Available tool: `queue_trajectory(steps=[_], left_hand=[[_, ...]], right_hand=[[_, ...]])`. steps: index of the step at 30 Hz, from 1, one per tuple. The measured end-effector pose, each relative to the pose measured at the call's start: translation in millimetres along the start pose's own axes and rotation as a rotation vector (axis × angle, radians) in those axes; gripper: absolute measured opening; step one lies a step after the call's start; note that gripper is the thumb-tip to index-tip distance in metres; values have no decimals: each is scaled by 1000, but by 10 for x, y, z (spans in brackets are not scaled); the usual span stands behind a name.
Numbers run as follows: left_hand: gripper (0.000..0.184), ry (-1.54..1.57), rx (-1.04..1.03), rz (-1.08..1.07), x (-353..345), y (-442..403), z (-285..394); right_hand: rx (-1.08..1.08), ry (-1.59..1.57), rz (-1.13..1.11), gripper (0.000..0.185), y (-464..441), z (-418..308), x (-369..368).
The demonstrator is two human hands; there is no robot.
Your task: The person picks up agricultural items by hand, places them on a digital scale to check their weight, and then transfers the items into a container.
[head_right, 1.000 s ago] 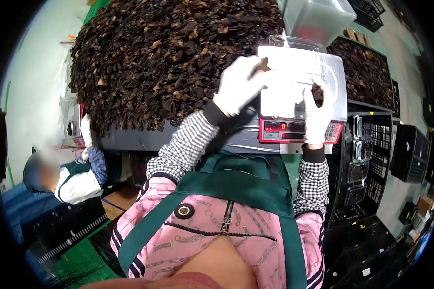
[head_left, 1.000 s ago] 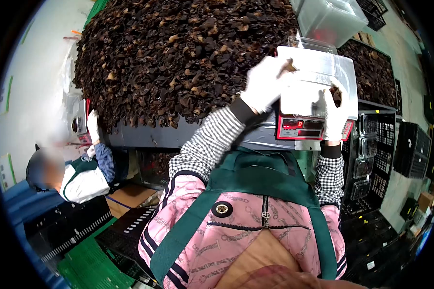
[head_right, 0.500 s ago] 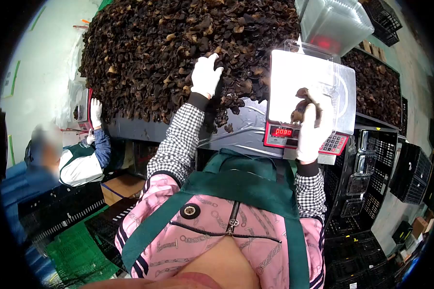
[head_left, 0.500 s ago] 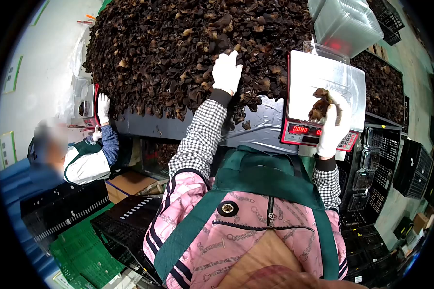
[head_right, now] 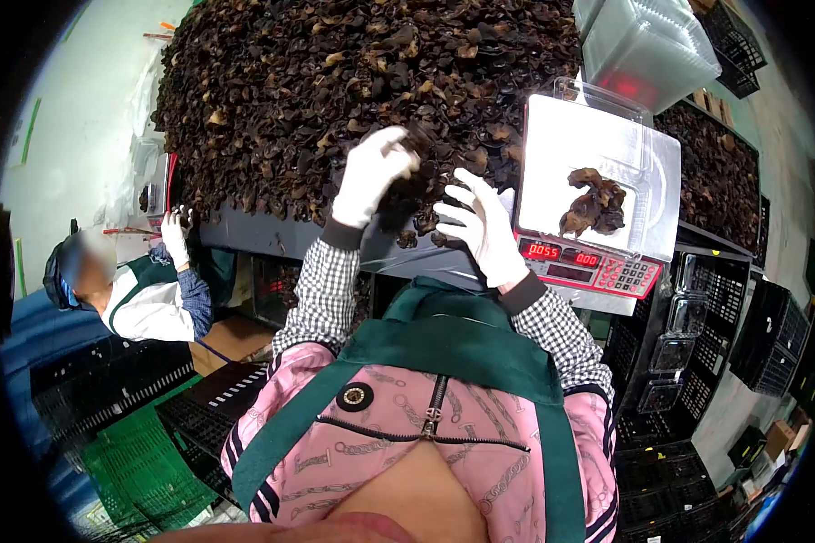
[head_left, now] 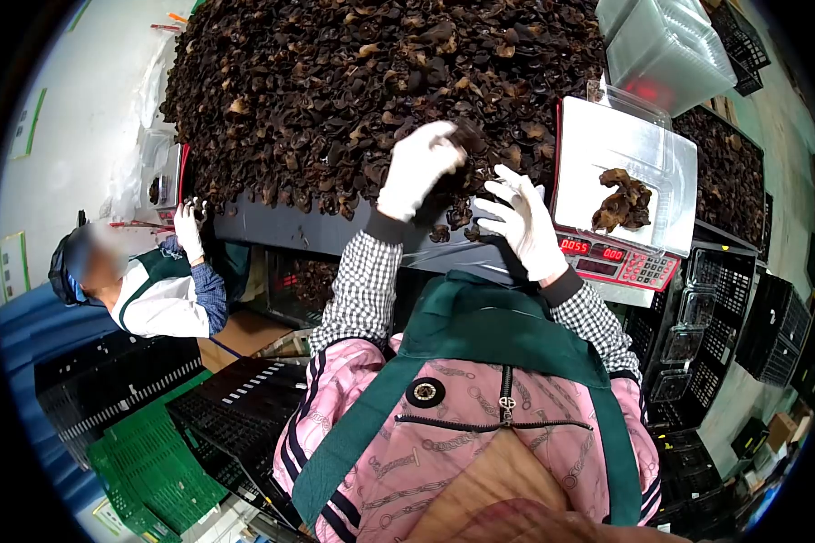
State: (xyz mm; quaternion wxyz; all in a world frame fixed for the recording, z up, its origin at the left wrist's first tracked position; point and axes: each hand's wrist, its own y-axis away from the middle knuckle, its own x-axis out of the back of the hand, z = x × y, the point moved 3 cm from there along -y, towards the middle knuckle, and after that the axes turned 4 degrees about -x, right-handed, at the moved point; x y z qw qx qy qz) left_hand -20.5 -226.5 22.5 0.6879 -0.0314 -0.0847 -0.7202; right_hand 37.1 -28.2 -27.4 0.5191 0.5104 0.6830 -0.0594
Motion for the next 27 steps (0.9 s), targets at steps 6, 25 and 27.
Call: queue_trajectory(steps=[6, 25, 27], left_hand=[[30, -616, -373, 130, -119, -168, -193], [30, 721, 120, -26, 120, -458, -422], [33, 872, 151, -89, 113, -428, -507]], right_hand=[[-79, -21, 59, 37, -167, 222, 356], [703, 931, 479, 24, 740, -879, 125], [902, 1093, 624, 24, 867, -1096, 94]])
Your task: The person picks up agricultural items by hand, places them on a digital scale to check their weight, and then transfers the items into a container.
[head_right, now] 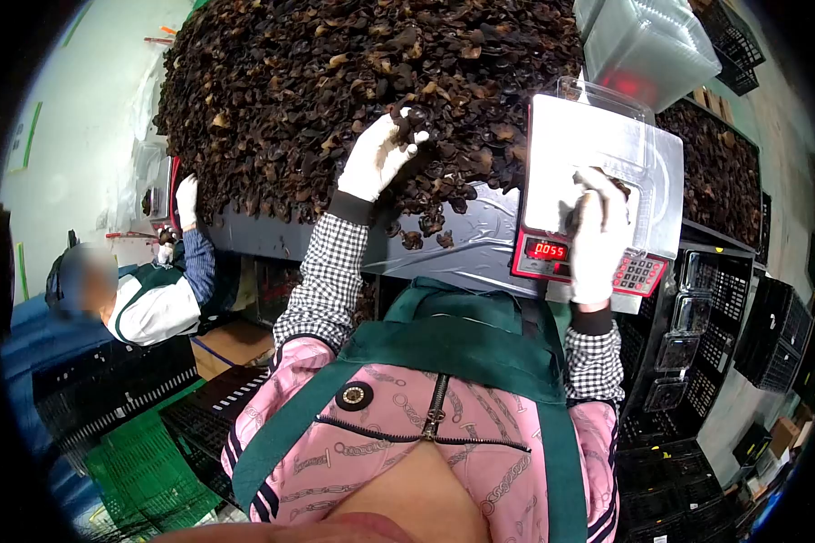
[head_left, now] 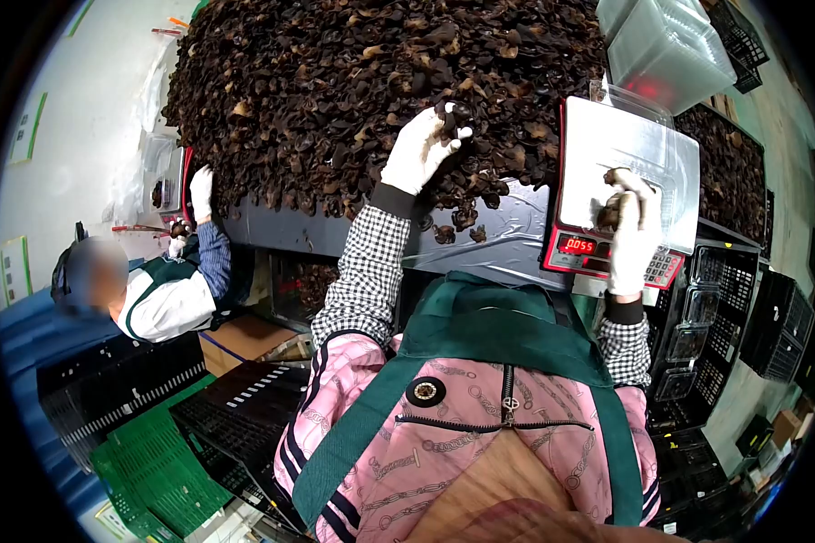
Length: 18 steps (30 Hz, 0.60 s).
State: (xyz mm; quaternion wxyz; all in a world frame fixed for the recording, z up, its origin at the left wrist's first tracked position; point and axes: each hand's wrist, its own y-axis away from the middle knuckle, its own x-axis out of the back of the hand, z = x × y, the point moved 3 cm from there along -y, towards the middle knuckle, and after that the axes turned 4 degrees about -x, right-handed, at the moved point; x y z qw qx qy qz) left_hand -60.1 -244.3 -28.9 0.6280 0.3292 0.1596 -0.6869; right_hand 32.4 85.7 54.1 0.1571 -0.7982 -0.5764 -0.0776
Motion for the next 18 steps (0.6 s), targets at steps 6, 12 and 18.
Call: queue_trajectory(steps=[6, 12, 18], left_hand=[[33, 184, 99, -77, -176, 178, -156], [35, 26, 195, -35, -692, 386, -301], [40, -133, 159, -201, -1148, 644, -533]], right_hand=[[278, 471, 58, 29, -270, 401, 384], [191, 192, 14, 38, -33, 67, 232], [-99, -220, -342, 43, 242, -26, -372]])
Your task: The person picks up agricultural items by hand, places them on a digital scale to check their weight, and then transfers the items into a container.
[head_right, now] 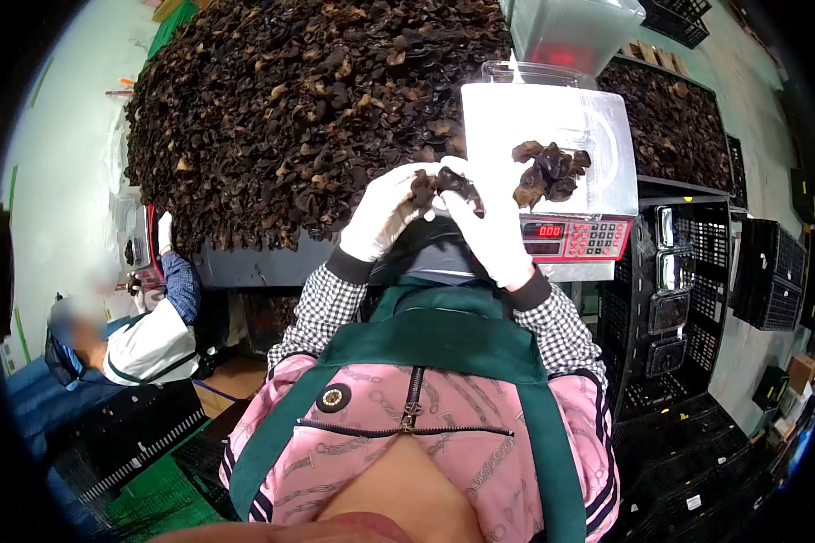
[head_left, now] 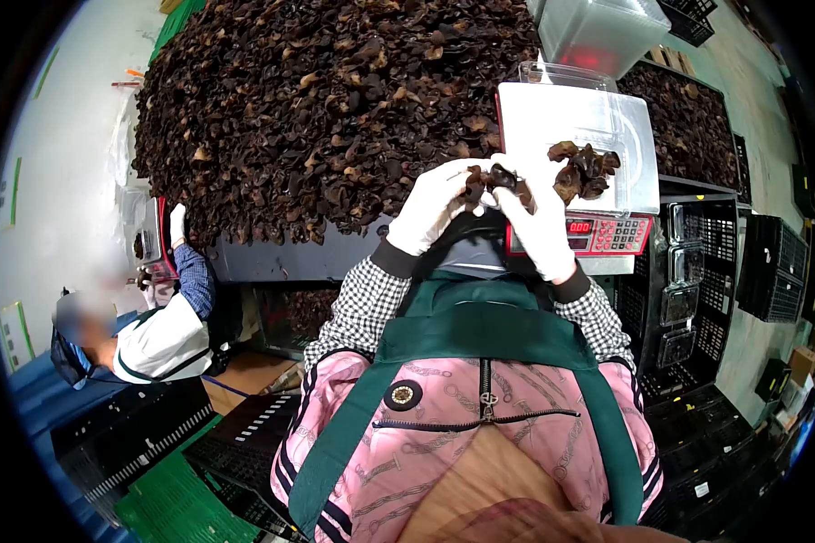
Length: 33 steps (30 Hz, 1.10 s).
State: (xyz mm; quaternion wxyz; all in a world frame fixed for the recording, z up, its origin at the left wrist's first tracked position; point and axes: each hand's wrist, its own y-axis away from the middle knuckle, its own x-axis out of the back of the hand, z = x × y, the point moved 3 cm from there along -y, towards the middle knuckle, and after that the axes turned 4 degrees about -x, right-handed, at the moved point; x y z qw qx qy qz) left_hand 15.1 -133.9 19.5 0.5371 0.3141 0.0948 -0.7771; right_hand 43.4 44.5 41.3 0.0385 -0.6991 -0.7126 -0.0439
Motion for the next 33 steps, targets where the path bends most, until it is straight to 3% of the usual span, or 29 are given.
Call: queue_trajectory(steps=[1, 2, 3, 5, 8, 11, 12, 16, 22, 33], left_hand=[[40, 6, 18, 40, -33, 20, -7], [40, 125, 14, -25, -24, 21, -25], [41, 157, 58, -50, -48, 29, -16], [43, 185, 57, -34, 36, 37, -153], [38, 133, 32, -44, -29, 45, -110], [35, 14, 31, -34, -37, 89, -106], [34, -29, 40, -28, -44, 95, -101], [39, 57, 37, 12, -63, 127, -120], [55, -56, -129, -17, -181, 175, -31], [63, -295, -220, 1, -341, 275, 60]], right_hand=[[-45, -121, 26, 38, -20, 88, -36], [-240, -118, -6, 29, -21, 166, 22], [-286, -248, 13, 28, -12, 135, 39], [-185, -109, 31, 29, -18, 278, 85], [-376, -440, 36, 27, 25, 155, 78], [-104, -290, 76, 28, 88, 16, -59], [0, -151, 32, 37, 55, 52, -57], [-225, -347, -110, 41, 64, 198, 28], [-61, -464, -59, 45, 110, 92, -24], [-112, -510, -87, 48, 180, 113, 7]])
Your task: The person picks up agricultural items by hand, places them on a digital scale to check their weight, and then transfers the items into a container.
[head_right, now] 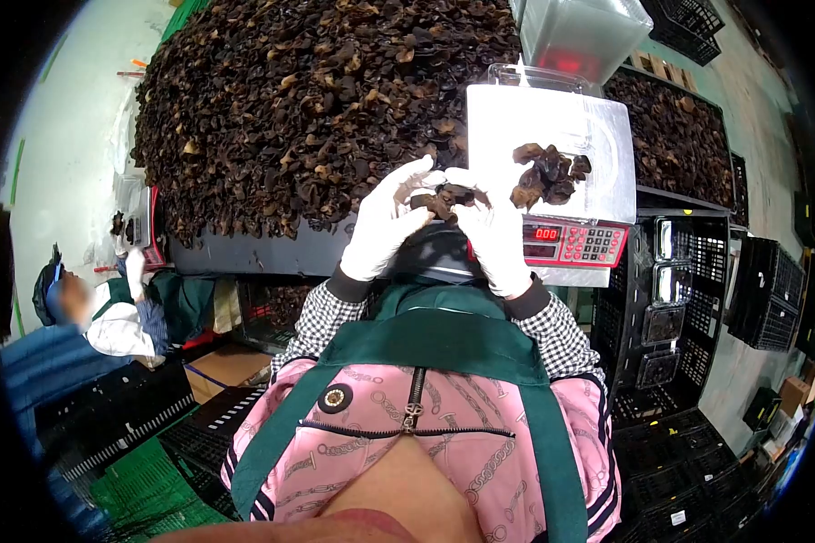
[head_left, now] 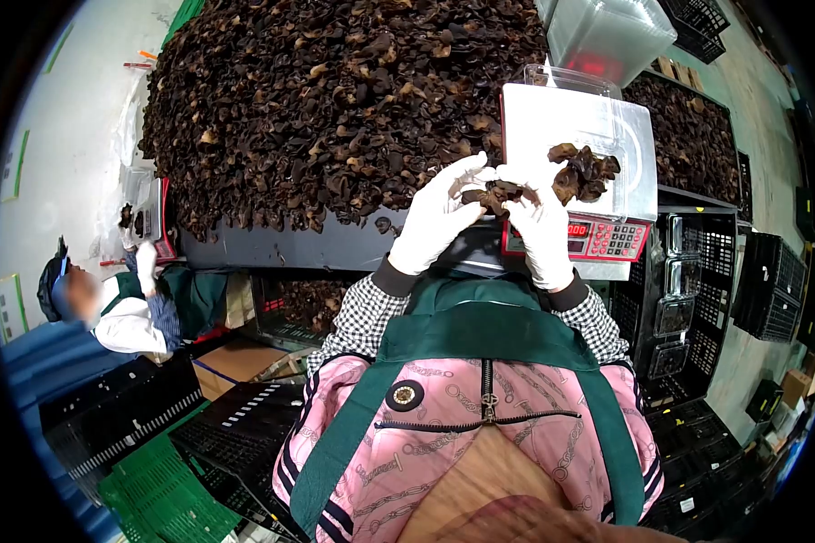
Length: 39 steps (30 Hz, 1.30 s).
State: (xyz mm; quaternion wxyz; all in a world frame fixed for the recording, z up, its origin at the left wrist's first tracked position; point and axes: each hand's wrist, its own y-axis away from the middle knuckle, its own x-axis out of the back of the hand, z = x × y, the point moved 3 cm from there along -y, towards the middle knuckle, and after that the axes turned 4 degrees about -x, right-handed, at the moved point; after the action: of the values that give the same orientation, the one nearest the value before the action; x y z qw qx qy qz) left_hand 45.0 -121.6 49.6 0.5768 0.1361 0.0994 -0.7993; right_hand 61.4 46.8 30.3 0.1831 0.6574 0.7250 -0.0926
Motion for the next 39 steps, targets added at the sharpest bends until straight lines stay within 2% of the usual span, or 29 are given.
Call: queue_trajectory(steps=[2, 4, 7, 12, 16, 20, 23, 35, 39], left_hand=[[64, -17, 25, 15, -12, 24, 36], [63, -100, -38, 25, 27, 34, -12], [63, -170, -47, 25, 62, 78, 4], [64, -252, -80, 17, 133, 183, 46], [65, -77, 10, 99, 162, 273, 145], [66, -149, -86, 124, 257, 342, 85], [67, -182, -45, 135, 296, 405, 132], [69, -82, -68, 152, 382, 496, 67], [71, 41, -48, 118, 374, 511, 74]], right_hand=[[-16, 7, -23, 46, 7, 1, 7], [-50, 19, -42, 44, 10, -15, -8], [-89, 174, -57, 43, 8, 0, 1], [-70, 35, -145, 37, -14, 6, -130], [-95, 96, -151, 37, -23, 6, -193], [-191, 132, -233, 37, -77, 6, -279], [-227, 110, -252, 35, -92, 59, -349], [-147, 83, -390, 29, -183, 213, -454], [-140, 99, -353, 28, -184, 272, -423]])
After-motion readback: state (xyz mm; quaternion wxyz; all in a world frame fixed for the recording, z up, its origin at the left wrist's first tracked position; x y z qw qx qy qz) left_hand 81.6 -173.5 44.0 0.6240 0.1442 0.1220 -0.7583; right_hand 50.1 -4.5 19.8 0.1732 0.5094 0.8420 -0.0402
